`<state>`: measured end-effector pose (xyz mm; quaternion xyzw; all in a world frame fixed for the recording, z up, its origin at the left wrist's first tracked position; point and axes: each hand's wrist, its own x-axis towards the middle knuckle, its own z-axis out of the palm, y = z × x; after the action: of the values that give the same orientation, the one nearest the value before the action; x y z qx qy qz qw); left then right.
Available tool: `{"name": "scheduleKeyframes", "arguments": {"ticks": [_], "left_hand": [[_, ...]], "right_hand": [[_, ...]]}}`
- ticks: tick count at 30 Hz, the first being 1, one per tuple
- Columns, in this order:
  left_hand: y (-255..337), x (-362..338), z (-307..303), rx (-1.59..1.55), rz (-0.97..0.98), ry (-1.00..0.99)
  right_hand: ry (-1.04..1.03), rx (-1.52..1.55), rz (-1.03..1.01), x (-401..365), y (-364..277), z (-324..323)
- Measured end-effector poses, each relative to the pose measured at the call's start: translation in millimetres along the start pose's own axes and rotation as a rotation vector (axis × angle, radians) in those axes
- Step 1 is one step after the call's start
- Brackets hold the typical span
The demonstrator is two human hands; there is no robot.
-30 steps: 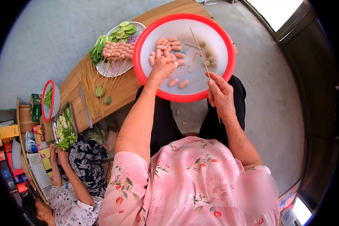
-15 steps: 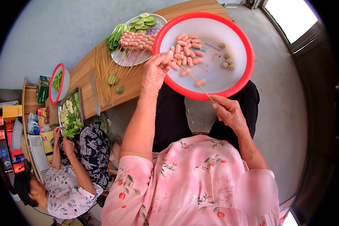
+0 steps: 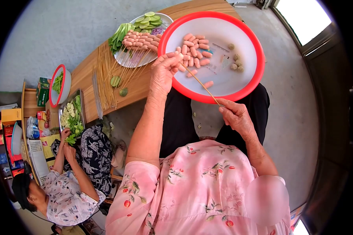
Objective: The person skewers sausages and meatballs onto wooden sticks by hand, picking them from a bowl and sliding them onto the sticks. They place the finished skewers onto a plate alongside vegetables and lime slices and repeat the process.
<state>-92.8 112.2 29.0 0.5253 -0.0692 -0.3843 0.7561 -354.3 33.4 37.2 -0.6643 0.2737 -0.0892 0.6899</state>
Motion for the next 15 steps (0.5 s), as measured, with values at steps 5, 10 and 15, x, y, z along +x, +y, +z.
{"name": "scheduleKeyframes", "arguments": {"ticks": [5,10,15], "left_hand": [[2.2,-6.8,8.1,0.019,0.019,0.002],[2.0,-17.9,18.8,0.002,0.014,-0.009],[-2.6,-18.1,21.1,0.000,0.012,-0.033]], "right_hand": [[-0.001,-0.014,0.003,-2.3,-1.6,0.5],[0.007,0.009,-0.013,-5.9,0.2,2.8],[0.010,0.059,0.008,-5.4,4.3,1.8]]}}
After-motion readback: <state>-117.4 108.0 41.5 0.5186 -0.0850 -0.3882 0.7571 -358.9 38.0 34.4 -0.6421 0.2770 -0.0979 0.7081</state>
